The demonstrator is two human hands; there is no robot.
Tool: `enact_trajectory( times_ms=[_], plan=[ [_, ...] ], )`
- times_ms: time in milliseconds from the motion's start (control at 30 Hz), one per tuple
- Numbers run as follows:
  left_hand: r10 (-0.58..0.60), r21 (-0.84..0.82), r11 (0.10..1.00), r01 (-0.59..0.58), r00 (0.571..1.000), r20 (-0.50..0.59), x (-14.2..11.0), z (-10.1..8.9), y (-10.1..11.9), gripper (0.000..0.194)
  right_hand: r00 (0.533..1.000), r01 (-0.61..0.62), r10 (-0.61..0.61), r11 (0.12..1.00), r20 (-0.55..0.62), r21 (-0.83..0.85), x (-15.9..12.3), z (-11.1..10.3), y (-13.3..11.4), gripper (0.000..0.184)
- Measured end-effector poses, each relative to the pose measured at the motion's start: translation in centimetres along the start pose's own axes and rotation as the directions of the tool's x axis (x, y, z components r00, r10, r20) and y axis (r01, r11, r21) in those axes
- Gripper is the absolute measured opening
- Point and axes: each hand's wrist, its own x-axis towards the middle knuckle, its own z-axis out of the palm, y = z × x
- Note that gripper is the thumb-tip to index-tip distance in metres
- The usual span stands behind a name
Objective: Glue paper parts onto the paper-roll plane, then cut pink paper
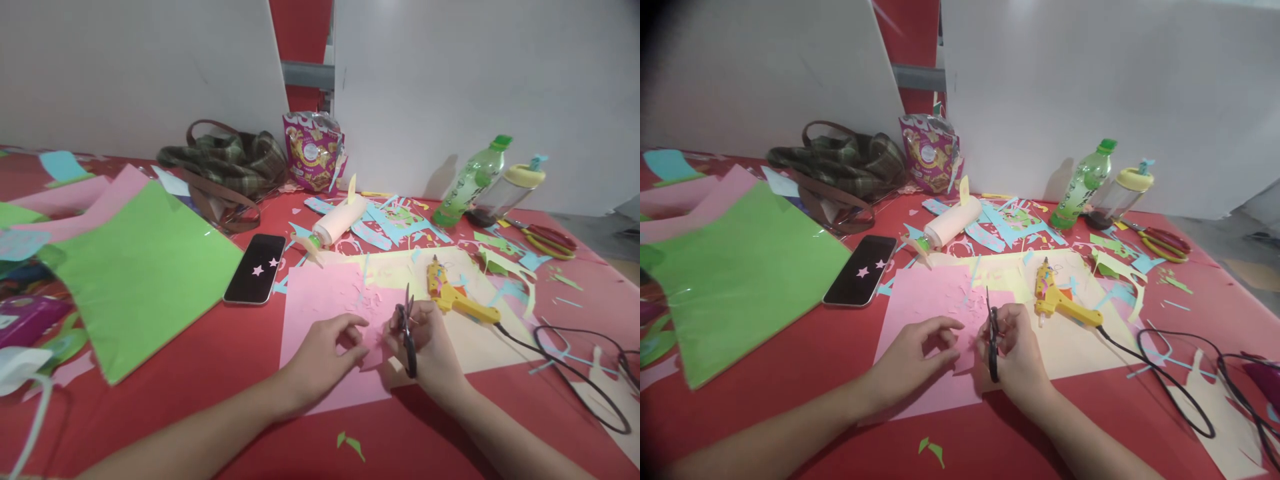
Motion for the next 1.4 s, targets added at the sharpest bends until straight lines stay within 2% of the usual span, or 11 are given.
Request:
enact_trajectory(
  times_ms=[133,267,367,467,667,967,1400],
  plan=[
    [-0.007,0.004,1.0,0.007,0.999,-0.048,-0.1,0.1,-0.1,0.009,1.0,0.022,-0.023,1.0,-0.021,-0.015,-0.1,0.0,0.0,0.034],
    [-0.072,-0.172,0.984,0.053,0.992,-0.105,-0.1,0.2,-0.1,0.008,0.996,0.045,-0.048,0.998,-0.071,-0.041,-0.2,-0.1,0.3,0.035],
    [-0.113,-0.306,0.948,0.086,0.991,-0.074,0.0,0.6,-0.4,0.009,0.995,0.062,-0.066,0.996,-0.07,-0.058,-0.5,0.1,0.4,0.036],
    [-0.12,-0.363,0.926,0.108,0.993,-0.012,0.0,1.1,-0.6,0.011,0.994,0.08,-0.085,0.994,-0.066,-0.069,-0.7,0.2,0.3,0.036],
    [-0.167,-0.379,0.908,0.18,0.984,0.065,-0.1,1.7,0.0,0.015,0.997,0.056,-0.06,0.993,-0.039,-0.103,-1.1,0.1,0.6,0.034],
    [-0.103,-0.323,0.937,0.133,0.989,0.109,-0.2,1.8,-0.9,0.022,0.999,0.029,-0.033,0.987,-0.025,-0.161,-1.2,0.3,0.9,0.03],
    [-0.131,-0.368,0.915,0.167,0.984,0.122,-0.2,1.8,-0.6,0.028,0.998,0.046,-0.052,0.978,-0.024,-0.205,-1.3,0.2,1.3,0.034]
  ],
)
